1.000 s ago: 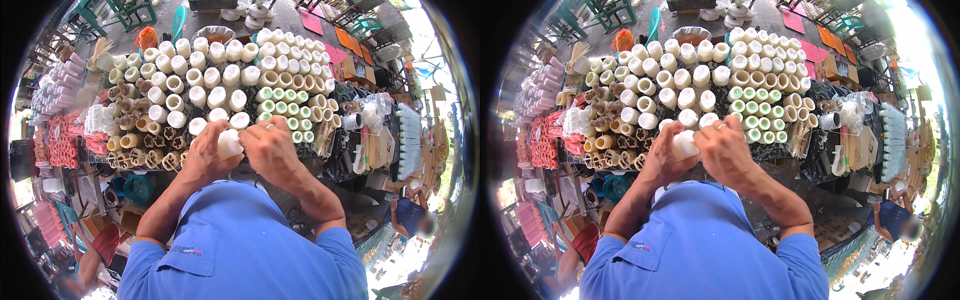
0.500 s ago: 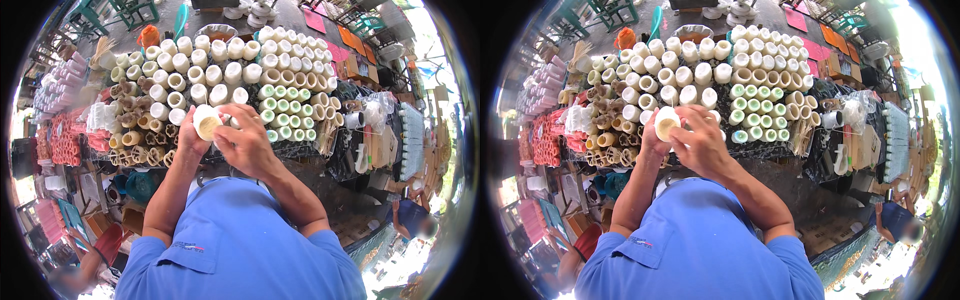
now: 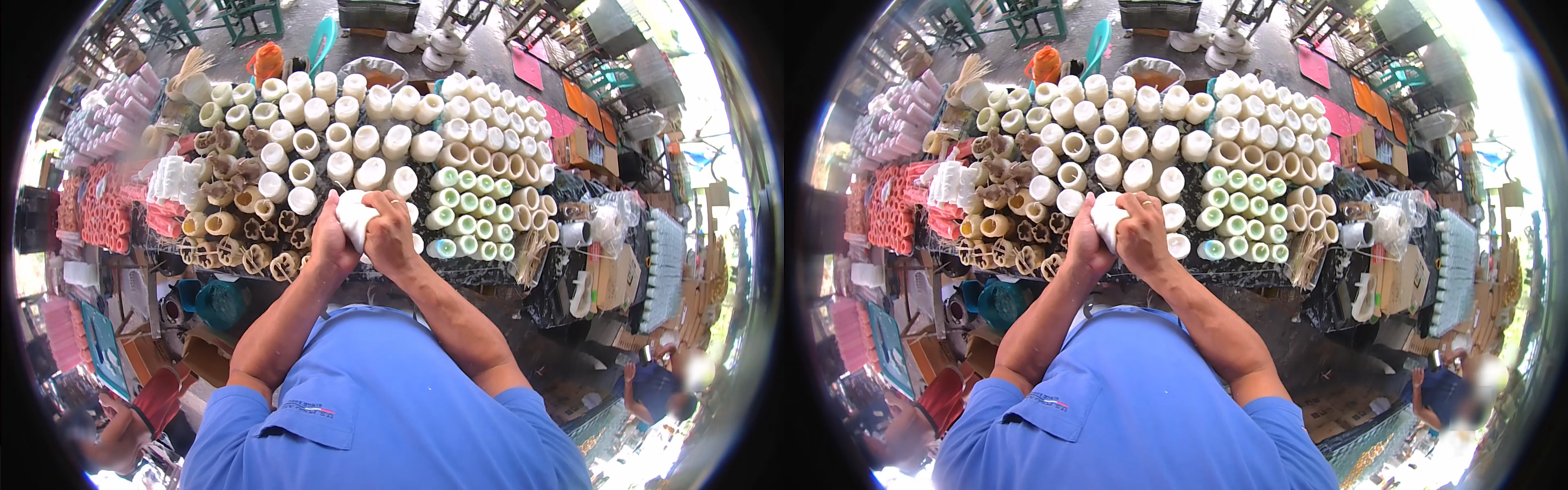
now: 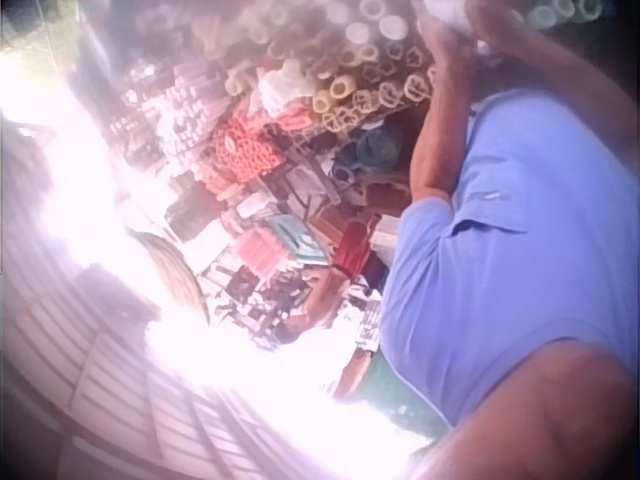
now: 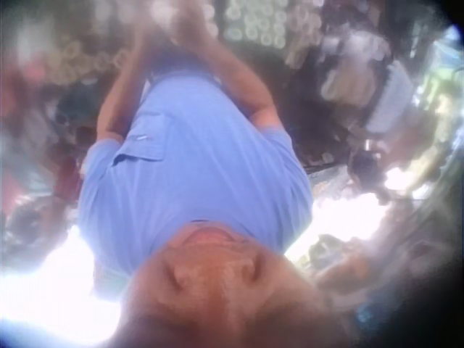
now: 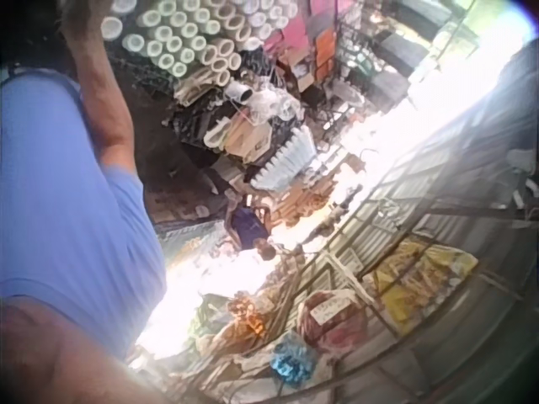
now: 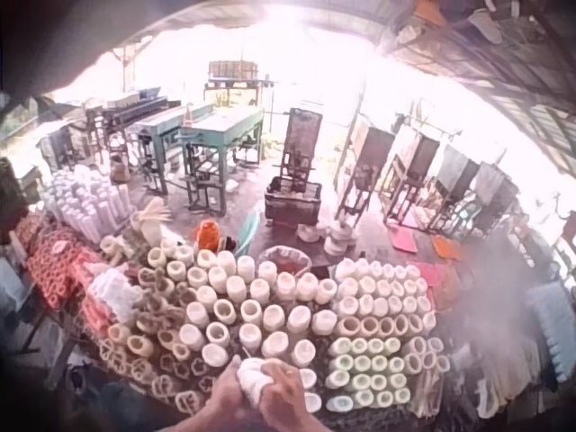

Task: The person inserts wicks into flower-shaped candle molds and then places wicks into cylindrical white candles. The person handles the candles one at a time, aligning the wicks and positioning them into the molds on a table.

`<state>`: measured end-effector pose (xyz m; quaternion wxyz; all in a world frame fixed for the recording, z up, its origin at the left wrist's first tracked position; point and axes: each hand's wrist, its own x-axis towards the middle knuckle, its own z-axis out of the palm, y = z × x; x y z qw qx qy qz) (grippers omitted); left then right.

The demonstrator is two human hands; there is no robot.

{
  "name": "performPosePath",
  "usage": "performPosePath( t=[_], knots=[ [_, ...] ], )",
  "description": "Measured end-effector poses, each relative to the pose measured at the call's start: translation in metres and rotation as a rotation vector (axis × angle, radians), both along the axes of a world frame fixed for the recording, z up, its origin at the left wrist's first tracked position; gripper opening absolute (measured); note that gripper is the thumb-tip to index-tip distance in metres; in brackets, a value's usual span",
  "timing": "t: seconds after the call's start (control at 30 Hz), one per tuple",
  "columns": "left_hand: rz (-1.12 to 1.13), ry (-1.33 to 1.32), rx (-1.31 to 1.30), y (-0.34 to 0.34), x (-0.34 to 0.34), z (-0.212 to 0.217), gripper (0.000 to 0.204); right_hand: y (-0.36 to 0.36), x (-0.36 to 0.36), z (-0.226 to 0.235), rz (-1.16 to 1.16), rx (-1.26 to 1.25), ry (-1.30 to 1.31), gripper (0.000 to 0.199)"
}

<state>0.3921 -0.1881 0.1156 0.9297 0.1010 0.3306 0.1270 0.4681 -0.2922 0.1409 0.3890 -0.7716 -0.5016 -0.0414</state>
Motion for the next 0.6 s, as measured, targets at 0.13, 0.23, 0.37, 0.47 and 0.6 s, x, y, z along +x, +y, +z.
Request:
performPosePath(
  t=[0.13, 0.23, 0.37, 0.47, 0.6],
  knots=[
    [0.017, -0.047, 0.089, 0.001, 0.0, 0.016, 0.043, -0.006, 0.0, 0.005, -0.062, 0.139, 0.063, 0.019],
    [-0.005, 0.044, 0.161, -0.002, 0.001, 0.025, 0.03, -0.011, 0.009, 0.008, -0.074, 0.12, 0.009, 0.029],
    [-0.048, 0.052, 0.227, -0.004, -0.002, 0.028, 0.029, -0.013, 0.011, 0.003, -0.065, 0.096, 0.055, 0.032],
    [-0.056, 0.037, 0.26, -0.002, -0.005, 0.033, 0.03, -0.012, 0.002, 0.0, -0.091, 0.131, 0.134, 0.03],
    [0.029, 0.007, 0.253, 0.001, -0.005, 0.048, 0.032, -0.014, -0.008, 0.006, -0.143, 0.257, 0.349, 0.032]
  ],
)
